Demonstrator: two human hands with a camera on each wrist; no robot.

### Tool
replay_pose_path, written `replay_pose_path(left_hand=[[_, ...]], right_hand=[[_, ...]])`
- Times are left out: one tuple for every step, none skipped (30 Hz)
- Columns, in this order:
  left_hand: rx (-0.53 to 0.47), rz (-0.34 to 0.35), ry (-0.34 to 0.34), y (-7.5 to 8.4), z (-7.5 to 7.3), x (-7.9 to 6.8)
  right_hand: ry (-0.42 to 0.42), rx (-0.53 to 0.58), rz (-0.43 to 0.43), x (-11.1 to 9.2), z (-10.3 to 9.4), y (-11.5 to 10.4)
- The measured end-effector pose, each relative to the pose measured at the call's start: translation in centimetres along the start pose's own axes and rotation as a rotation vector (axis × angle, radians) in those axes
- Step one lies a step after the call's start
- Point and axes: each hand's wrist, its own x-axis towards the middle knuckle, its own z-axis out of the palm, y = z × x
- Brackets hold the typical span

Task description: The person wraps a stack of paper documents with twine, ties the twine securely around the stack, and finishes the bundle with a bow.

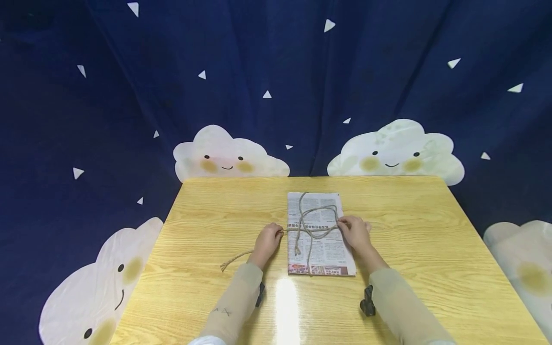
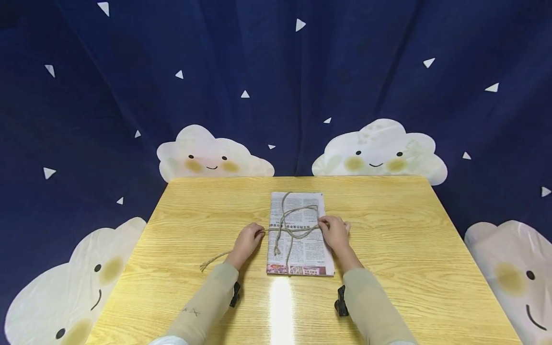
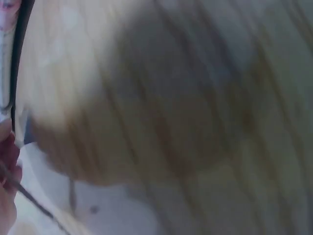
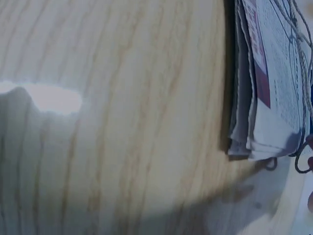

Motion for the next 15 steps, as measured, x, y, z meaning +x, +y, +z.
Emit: replay_pose_path(left_hand=[[0.046, 0.005, 0.014, -0.2, -0.2, -0.1], [0.099, 0.007, 0.026, -0.4, -0.5, -0.1], [0.157, 0.009, 0.04, -0.6, -0.8, -0.1], [0.209, 0.005, 0.054, -0.8, -1.1, -0.1], [0.256, -0.013, 0.057, -0.9, -1.5, 0.0], [0.295, -0.044, 0.049, -1.0, -2.0, 0.1], [0.326, -0.083, 0.031, -0.9, -2.4, 0.2], [0.346, -0.128, 0.009, -0.9, -2.9, 0.4], [0.352, -0.171, -0.006, -0.9, -3.3, 0.5], [0.337, -0.212, -0.025, -0.8, -3.6, 0.6], [0.308, -0.251, -0.045, -0.8, -3.9, 0.7], [0.276, -0.28, -0.054, -0.8, -4.1, 0.8], [0.226, -0.3, -0.048, -0.8, -4.2, 0.9], [0.155, -0.314, -0.035, -0.9, -4.3, 0.9], [0.081, -0.329, -0.026, -0.9, -4.3, 1.0]], right_hand=[[-0.009, -0.002, -0.013, 0.1, 0.0, 0.1], [-0.019, -0.001, -0.024, 0.3, 0.0, 0.1], [-0.034, -0.002, -0.033, 0.4, 0.0, 0.2], [-0.047, -0.005, -0.036, 0.4, 0.0, 0.3], [-0.06, -0.011, -0.031, 0.5, 0.0, 0.4], [-0.072, -0.015, -0.026, 0.5, 0.0, 0.4], [-0.082, -0.02, -0.022, 0.5, 0.0, 0.5], [-0.09, -0.024, -0.021, 0.5, 0.0, 0.5], [-0.097, -0.029, -0.019, 0.5, 0.0, 0.5], [-0.1, -0.033, -0.017, 0.5, 0.0, 0.5], [-0.103, -0.035, -0.018, 0.5, -0.1, 0.5], [-0.103, -0.035, -0.019, 0.5, -0.1, 0.5], [-0.104, -0.036, -0.021, 0.4, -0.1, 0.4], [-0.105, -0.037, -0.021, 0.4, -0.1, 0.4], [-0.107, -0.038, -0.02, 0.4, -0.1, 0.4]])
